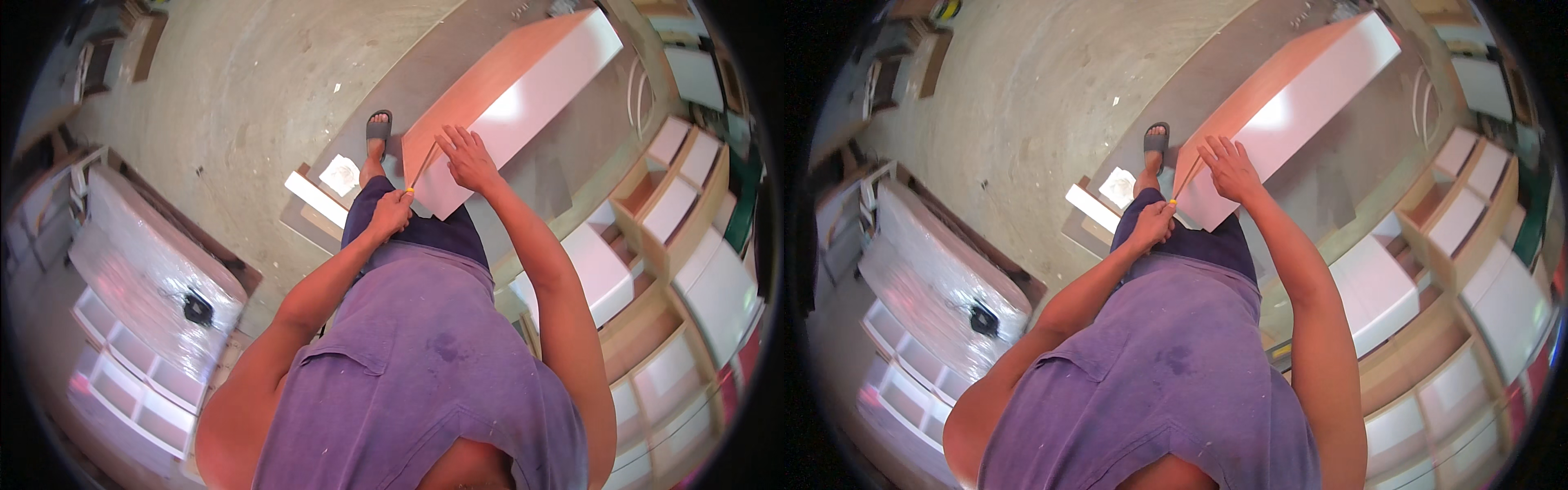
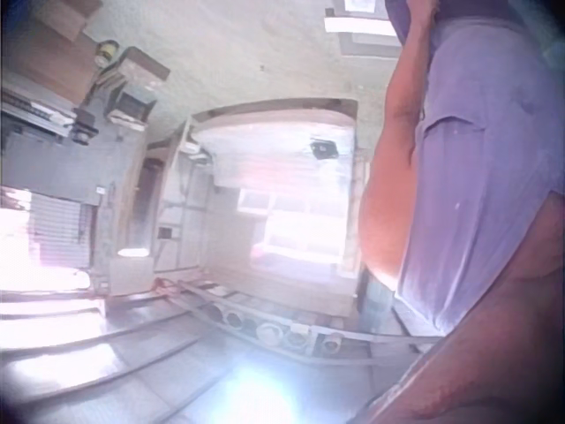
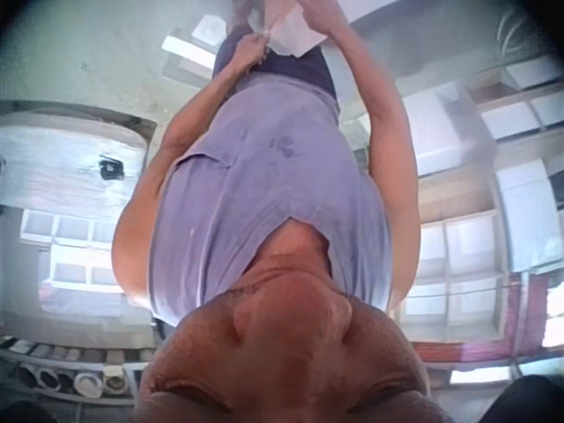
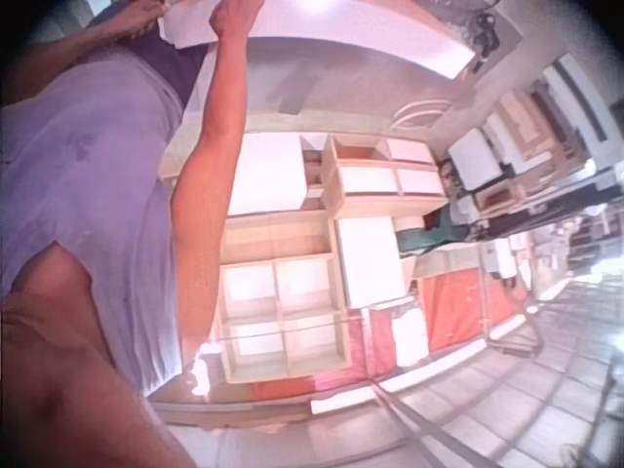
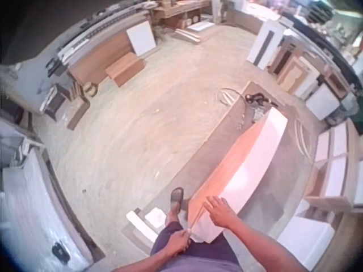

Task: The person uses a screwdriver to tighten screws on a white cabinet door, then flips the door and uses a sanding block to smooth its edges. The person then places the door onto a cabinet frame and adjusts a wooden panel.

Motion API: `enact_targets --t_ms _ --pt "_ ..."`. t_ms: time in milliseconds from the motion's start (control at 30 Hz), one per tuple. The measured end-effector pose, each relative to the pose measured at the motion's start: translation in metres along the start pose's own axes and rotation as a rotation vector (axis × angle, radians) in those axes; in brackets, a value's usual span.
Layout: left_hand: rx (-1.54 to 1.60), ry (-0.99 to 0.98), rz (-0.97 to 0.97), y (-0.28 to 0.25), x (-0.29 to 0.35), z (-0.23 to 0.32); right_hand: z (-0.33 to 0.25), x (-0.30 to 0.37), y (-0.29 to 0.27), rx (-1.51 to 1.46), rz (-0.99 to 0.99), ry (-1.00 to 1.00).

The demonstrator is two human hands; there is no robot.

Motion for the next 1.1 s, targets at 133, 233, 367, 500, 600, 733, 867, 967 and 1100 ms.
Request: enact_targets --t_ms 133,233,367,500,600,733,867,967,1100 --pt "-0.137 0.110 0.238 0.019 -0.009 -0.030 0.000 -0.007 0.013 0.043 -0.144 -0.206" --pt "-0.151 0.117 0.386 0.026 0.004 -0.036 -0.009 -0.007 0.021 0.021 -0.206 -0.329" --pt "-0.175 0.111 0.411 0.024 0.020 -0.027 -0.017 -0.017 0.036 -0.044 -0.350 -0.368" --pt "-0.145 0.079 0.376 0.021 0.027 -0.021 -0.013 -0.031 0.039 -0.196 -0.576 -0.259" --pt "-0.164 0.048 0.355 0.021 0.026 -0.025 -0.011 -0.041 0.038 -0.203 -0.660 -0.231" --pt "-0.123 0.077 0.387 0.017 -0.003 -0.028 -0.005 -0.063 0.049 -0.101 -0.813 -0.185" --pt "-0.159 0.030 0.360 0.010 0.000 -0.023 -0.002 -0.065 0.053 -0.077 -0.952 -0.188" --pt "-0.158 -0.027 0.360 0.014 0.003 -0.041 -0.011 -0.049 0.056 -0.138 -0.840 -0.169" --pt "-0.185 0.047 0.410 0.011 -0.023 -0.038 -0.012 -0.056 0.074 -0.025 -0.917 -0.193"
Point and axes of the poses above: each hand's wrist, its own x-axis away from the middle knuckle, its own y-axis out of the palm, z = x × y, the point moved 7 cm from there along -x, towards the middle knuckle, and after that the axes turned 10 degrees about -y, right-handed, at the moved point
